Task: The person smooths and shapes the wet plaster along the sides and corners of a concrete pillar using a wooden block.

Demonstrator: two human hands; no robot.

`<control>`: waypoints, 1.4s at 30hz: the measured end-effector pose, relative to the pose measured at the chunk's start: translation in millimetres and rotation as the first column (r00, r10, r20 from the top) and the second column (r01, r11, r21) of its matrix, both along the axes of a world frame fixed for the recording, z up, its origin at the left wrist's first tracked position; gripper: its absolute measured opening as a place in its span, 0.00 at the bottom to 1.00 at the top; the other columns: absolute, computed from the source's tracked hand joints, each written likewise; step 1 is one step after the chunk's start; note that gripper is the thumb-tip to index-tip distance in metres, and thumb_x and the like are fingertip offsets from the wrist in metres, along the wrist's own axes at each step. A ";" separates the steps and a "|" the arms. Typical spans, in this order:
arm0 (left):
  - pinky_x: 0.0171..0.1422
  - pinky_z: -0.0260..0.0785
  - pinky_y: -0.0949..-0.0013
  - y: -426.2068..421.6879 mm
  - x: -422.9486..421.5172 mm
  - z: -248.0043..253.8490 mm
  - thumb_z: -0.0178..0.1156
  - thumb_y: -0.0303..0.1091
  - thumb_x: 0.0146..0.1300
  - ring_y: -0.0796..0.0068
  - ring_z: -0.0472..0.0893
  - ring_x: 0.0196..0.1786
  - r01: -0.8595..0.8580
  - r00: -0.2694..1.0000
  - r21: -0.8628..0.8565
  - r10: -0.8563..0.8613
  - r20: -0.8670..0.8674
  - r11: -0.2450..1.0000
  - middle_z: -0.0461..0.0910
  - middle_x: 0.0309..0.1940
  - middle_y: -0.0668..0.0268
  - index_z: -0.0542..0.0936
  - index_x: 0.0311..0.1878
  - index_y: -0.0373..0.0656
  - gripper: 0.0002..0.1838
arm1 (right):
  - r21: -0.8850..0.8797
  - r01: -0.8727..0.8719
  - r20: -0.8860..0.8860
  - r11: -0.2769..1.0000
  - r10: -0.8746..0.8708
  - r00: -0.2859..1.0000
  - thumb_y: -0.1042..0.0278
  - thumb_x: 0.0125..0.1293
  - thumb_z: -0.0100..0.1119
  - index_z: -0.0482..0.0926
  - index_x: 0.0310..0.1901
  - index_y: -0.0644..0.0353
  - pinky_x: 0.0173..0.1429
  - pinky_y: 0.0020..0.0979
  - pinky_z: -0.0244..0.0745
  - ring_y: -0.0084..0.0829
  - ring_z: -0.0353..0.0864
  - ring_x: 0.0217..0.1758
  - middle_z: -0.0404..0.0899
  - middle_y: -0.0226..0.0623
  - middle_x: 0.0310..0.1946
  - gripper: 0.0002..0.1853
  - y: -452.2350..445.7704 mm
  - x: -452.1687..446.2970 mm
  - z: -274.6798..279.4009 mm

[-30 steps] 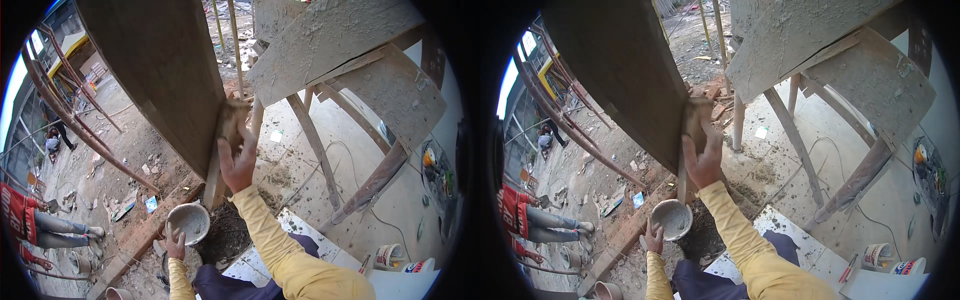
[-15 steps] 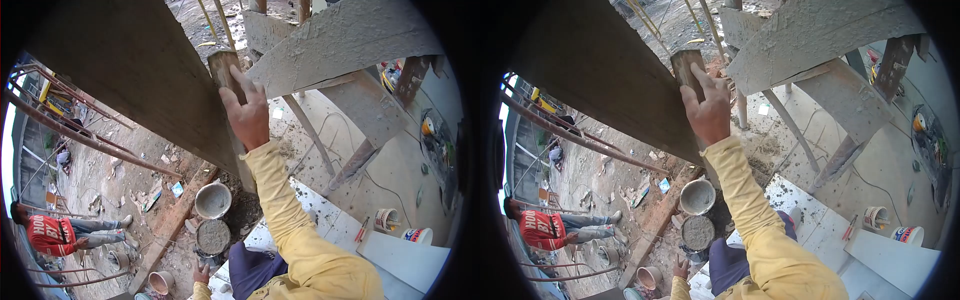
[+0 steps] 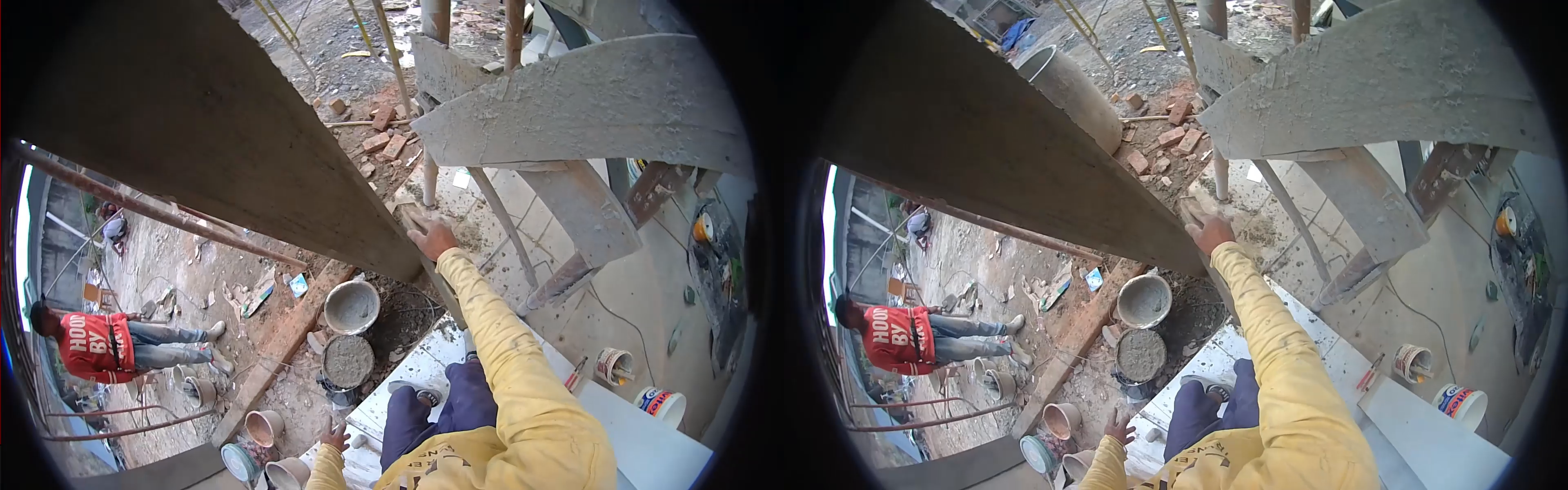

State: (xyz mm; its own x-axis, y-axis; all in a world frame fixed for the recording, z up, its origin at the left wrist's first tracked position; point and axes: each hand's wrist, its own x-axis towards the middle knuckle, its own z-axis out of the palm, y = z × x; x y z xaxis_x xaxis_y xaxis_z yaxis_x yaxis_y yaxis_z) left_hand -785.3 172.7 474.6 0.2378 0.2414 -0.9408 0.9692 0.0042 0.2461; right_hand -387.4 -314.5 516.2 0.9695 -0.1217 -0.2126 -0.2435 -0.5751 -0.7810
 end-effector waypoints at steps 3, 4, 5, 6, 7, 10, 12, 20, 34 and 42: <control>0.50 0.74 0.45 -76.5 32.5 32.7 0.64 0.46 0.69 0.52 0.81 0.57 0.019 0.991 0.042 -0.025 0.129 0.999 0.71 0.67 0.57 0.47 0.81 0.62 0.45 | 0.088 -0.067 0.359 0.994 0.031 0.933 0.55 0.63 0.65 0.77 0.66 0.48 0.69 0.44 0.67 0.54 0.74 0.62 0.77 0.57 0.56 0.28 -12.1 19.1 88.8; 0.49 0.75 0.46 -86.5 34.6 23.8 0.65 0.46 0.68 0.52 0.82 0.56 0.092 0.982 0.019 -0.094 0.164 0.996 0.72 0.66 0.56 0.47 0.81 0.61 0.46 | 0.128 -0.107 0.498 0.986 0.029 0.867 0.56 0.63 0.65 0.77 0.66 0.49 0.68 0.43 0.68 0.52 0.75 0.59 0.78 0.55 0.52 0.28 -15.2 23.6 129.8; 0.46 0.77 0.50 -111.6 44.7 38.8 0.65 0.47 0.68 0.55 0.84 0.53 0.192 0.961 0.085 -0.205 0.188 0.978 0.76 0.63 0.56 0.47 0.81 0.57 0.46 | 0.164 -0.151 0.622 0.975 0.017 0.783 0.58 0.63 0.66 0.77 0.66 0.51 0.66 0.42 0.69 0.51 0.76 0.56 0.79 0.53 0.48 0.28 -17.6 25.9 168.9; 0.47 0.78 0.53 -130.9 56.4 50.9 0.65 0.48 0.67 0.57 0.84 0.52 0.237 0.948 0.084 -0.249 0.197 0.968 0.77 0.62 0.56 0.47 0.81 0.53 0.48 | 0.154 -0.170 0.628 0.973 0.036 0.777 0.58 0.63 0.66 0.77 0.66 0.51 0.66 0.42 0.69 0.51 0.76 0.56 0.79 0.53 0.48 0.28 -20.2 24.7 207.7; 0.47 0.78 0.53 -147.1 67.5 59.2 0.65 0.49 0.67 0.58 0.84 0.52 0.257 0.942 0.070 -0.266 0.204 0.964 0.78 0.62 0.55 0.47 0.82 0.53 0.48 | 0.243 -0.229 0.689 0.943 -0.001 0.725 0.59 0.63 0.66 0.77 0.66 0.53 0.66 0.41 0.69 0.49 0.76 0.56 0.79 0.52 0.47 0.28 -22.0 22.4 243.6; 0.44 0.77 0.58 -174.1 77.5 67.5 0.66 0.51 0.65 0.62 0.84 0.49 0.262 0.930 0.090 -0.277 0.244 0.961 0.81 0.59 0.54 0.51 0.81 0.53 0.48 | 0.328 -0.271 0.745 0.905 -0.072 0.663 0.60 0.64 0.66 0.76 0.67 0.56 0.66 0.39 0.69 0.46 0.76 0.57 0.79 0.49 0.48 0.29 -13.5 24.9 262.2; 0.40 0.77 0.62 -180.0 82.5 75.4 0.68 0.53 0.63 0.65 0.84 0.46 0.255 0.919 0.127 -0.281 0.277 0.959 0.83 0.55 0.54 0.55 0.80 0.53 0.47 | 0.335 -0.241 0.752 0.911 -0.105 0.650 0.60 0.64 0.65 0.75 0.67 0.56 0.66 0.39 0.69 0.44 0.77 0.58 0.80 0.47 0.49 0.30 -5.2 25.8 230.4; 0.54 0.74 0.45 -172.4 52.9 101.3 0.64 0.50 0.67 0.53 0.82 0.56 -0.039 0.990 0.097 0.025 0.138 0.994 0.76 0.64 0.53 0.52 0.80 0.61 0.44 | 0.357 -0.291 0.649 0.888 -0.011 0.761 0.61 0.64 0.63 0.75 0.66 0.59 0.67 0.37 0.69 0.44 0.77 0.57 0.80 0.50 0.53 0.28 -18.8 40.0 277.8; 0.51 0.73 0.47 -121.5 117.4 84.2 0.62 0.51 0.68 0.60 0.81 0.54 0.095 0.977 -0.031 -0.088 0.195 0.995 0.76 0.64 0.64 0.55 0.79 0.62 0.40 | 0.362 0.024 0.727 0.932 -0.298 0.619 0.63 0.62 0.69 0.65 0.72 0.62 0.70 0.42 0.64 0.45 0.71 0.64 0.71 0.50 0.62 0.38 33.5 2.6 246.6; 0.57 0.72 0.45 -72.3 129.3 89.1 0.61 0.45 0.71 0.55 0.83 0.57 0.111 0.942 -0.057 -0.087 0.324 0.992 0.70 0.71 0.62 0.53 0.80 0.60 0.40 | 0.247 0.006 0.885 0.969 -0.228 0.407 0.66 0.62 0.69 0.67 0.72 0.57 0.67 0.45 0.65 0.48 0.69 0.60 0.69 0.47 0.57 0.37 84.1 0.0 273.1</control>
